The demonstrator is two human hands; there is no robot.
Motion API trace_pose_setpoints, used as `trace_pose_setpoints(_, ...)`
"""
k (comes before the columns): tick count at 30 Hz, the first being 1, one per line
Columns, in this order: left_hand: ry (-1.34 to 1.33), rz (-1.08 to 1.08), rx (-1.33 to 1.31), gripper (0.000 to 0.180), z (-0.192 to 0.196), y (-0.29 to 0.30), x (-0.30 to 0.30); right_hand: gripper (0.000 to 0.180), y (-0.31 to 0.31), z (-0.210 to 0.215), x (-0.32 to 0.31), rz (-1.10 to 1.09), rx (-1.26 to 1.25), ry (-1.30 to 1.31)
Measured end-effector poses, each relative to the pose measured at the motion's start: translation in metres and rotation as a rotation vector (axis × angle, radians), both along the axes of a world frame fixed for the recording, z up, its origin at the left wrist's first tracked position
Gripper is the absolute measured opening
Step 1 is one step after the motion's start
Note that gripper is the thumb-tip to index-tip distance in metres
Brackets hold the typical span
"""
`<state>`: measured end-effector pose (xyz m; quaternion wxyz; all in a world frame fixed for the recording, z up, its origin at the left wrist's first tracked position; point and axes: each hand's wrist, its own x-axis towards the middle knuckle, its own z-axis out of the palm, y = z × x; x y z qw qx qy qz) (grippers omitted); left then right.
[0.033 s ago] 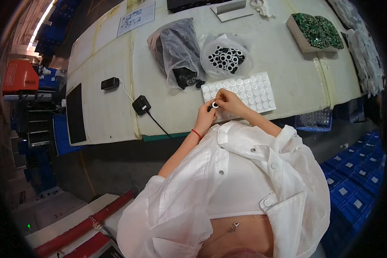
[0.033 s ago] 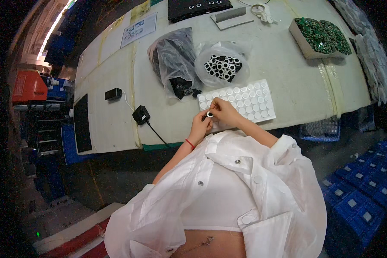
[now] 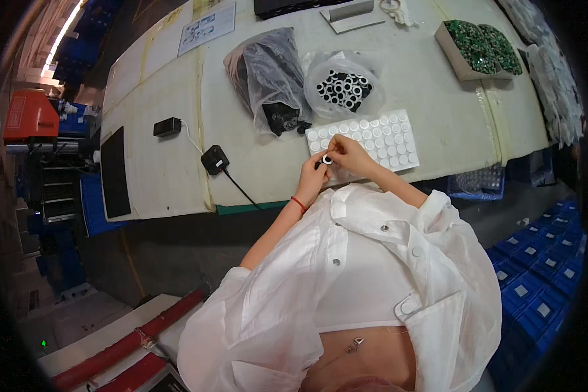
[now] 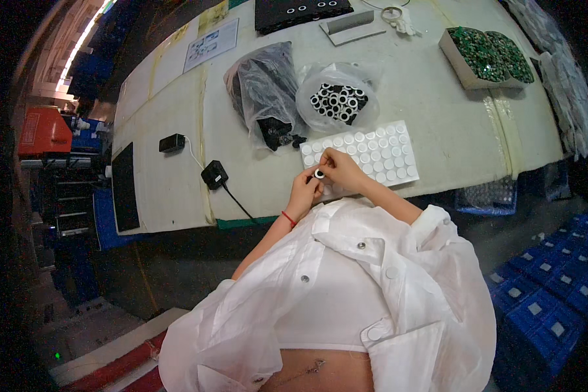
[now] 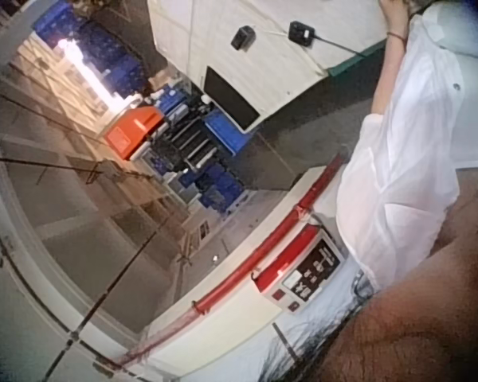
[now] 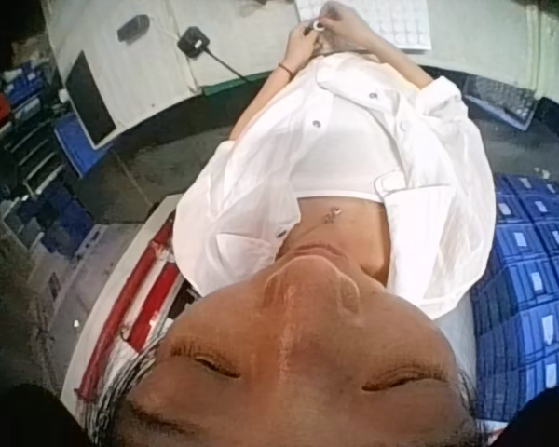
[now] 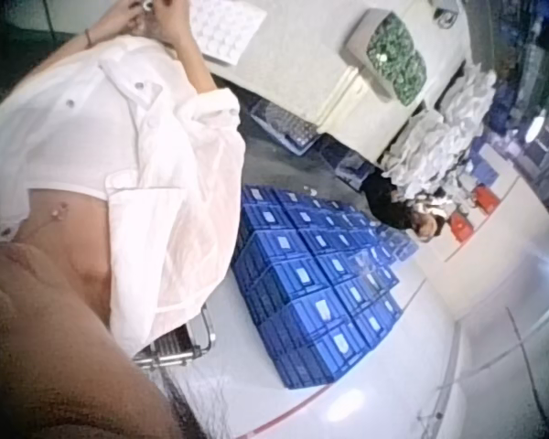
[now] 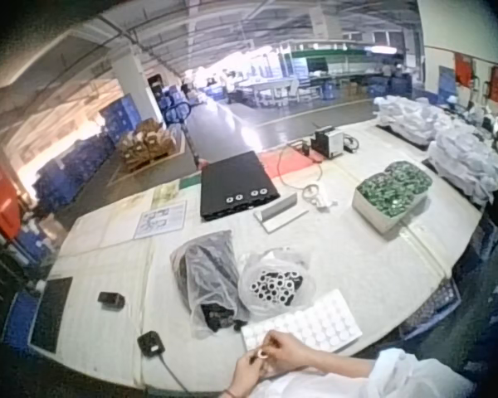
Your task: The person sorts small black cylindrical electronic components by hand into a white plastic grid tray.
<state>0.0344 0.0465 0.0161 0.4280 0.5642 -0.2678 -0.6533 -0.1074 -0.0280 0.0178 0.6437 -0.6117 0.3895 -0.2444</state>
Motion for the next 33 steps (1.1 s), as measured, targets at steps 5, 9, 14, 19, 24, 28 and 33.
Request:
trace_pose_setpoints(5, 0.271, 0.097, 0.011, 0.037, 0.002, -0.002, 0.001, 0.009, -0.002, 0.002, -0.004, -0.016, 0.034, 0.059)
trace_pose_setpoints(9, 0.244, 0.091, -0.046, 0.037, 0.002, -0.001, -0.002, 0.009, -0.001, -0.007, -0.005, -0.026, -0.027, 0.080)
trace_pose_setpoints(14, 0.211, 0.057, -0.015, 0.037, 0.006, -0.003, -0.005, 0.011, 0.000, -0.011, -0.005, -0.066, -0.051, 0.075)
trace_pose_setpoints(19, 0.240, 0.032, -0.045, 0.038, 0.001, -0.004, -0.006, 0.011, 0.001, -0.005, -0.003, -0.074, -0.087, 0.117)
trace_pose_setpoints(24, 0.169, 0.010, -0.027, 0.036, 0.001, -0.004, -0.005, 0.012, 0.001, 0.000, -0.003, -0.083, -0.110, 0.128)
trace_pose_setpoints(28, 0.094, -0.054, -0.048, 0.035, -0.007, -0.004, -0.002, 0.013, 0.001, -0.002, -0.001, -0.107, -0.118, 0.125)
trace_pose_setpoints(33, 0.083, -0.062, -0.069, 0.034, -0.012, -0.003, 0.001, 0.014, 0.000, 0.001, 0.001, -0.112, -0.074, 0.152)
